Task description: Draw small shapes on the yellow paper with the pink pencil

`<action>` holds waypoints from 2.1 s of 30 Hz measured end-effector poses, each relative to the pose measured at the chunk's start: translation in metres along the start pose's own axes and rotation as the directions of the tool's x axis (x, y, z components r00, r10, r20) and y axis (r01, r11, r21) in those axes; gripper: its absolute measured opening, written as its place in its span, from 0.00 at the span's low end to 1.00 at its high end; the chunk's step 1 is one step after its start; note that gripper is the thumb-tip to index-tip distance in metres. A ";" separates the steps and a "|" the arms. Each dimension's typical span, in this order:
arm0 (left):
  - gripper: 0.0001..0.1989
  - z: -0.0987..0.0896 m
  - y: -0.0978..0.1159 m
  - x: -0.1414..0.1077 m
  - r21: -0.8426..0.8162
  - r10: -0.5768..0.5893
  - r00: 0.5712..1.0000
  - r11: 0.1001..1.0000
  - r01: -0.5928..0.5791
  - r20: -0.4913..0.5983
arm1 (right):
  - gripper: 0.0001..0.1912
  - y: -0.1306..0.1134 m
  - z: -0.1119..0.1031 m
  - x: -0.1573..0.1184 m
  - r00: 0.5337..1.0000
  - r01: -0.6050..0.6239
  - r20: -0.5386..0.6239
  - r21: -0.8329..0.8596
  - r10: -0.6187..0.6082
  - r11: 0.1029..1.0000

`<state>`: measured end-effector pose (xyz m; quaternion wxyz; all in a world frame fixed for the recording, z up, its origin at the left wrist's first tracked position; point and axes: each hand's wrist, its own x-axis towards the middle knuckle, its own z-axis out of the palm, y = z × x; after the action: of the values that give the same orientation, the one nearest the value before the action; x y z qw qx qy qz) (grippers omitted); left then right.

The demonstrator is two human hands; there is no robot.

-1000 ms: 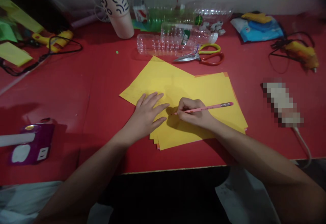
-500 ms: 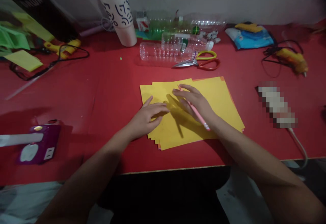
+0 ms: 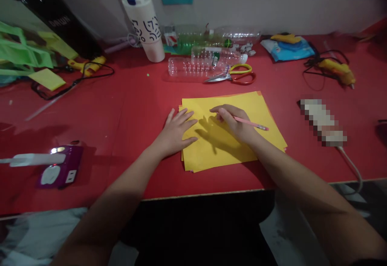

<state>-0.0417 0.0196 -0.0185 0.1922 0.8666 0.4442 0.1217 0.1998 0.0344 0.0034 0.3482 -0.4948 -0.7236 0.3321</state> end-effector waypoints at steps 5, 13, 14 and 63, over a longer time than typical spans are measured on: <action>0.21 -0.021 -0.001 0.002 -0.097 -0.009 0.999 0.995 0.006 -0.038 | 0.07 -0.003 -0.017 0.014 0.982 -0.184 0.019 0.326 0.188 0.927; 0.21 -0.028 -0.001 0.034 -0.177 -0.132 0.984 0.978 0.110 -0.116 | 0.07 -0.003 0.002 0.031 0.971 -0.231 0.056 0.451 0.231 0.862; 0.24 -0.022 -0.001 0.034 -0.176 -0.128 0.987 0.978 0.109 -0.102 | 0.06 -0.001 0.006 0.030 0.966 -0.245 0.051 0.483 0.253 0.840; 0.15 -0.005 -0.003 0.019 -0.015 -0.037 0.979 0.999 0.035 -0.201 | 0.07 0.015 0.016 0.024 0.985 -0.170 0.044 0.298 0.164 0.940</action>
<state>-0.0345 0.0376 -0.0145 0.1536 0.8405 0.4762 0.2077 0.1876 0.0596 -0.0133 0.3831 -0.4925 -0.6235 0.4711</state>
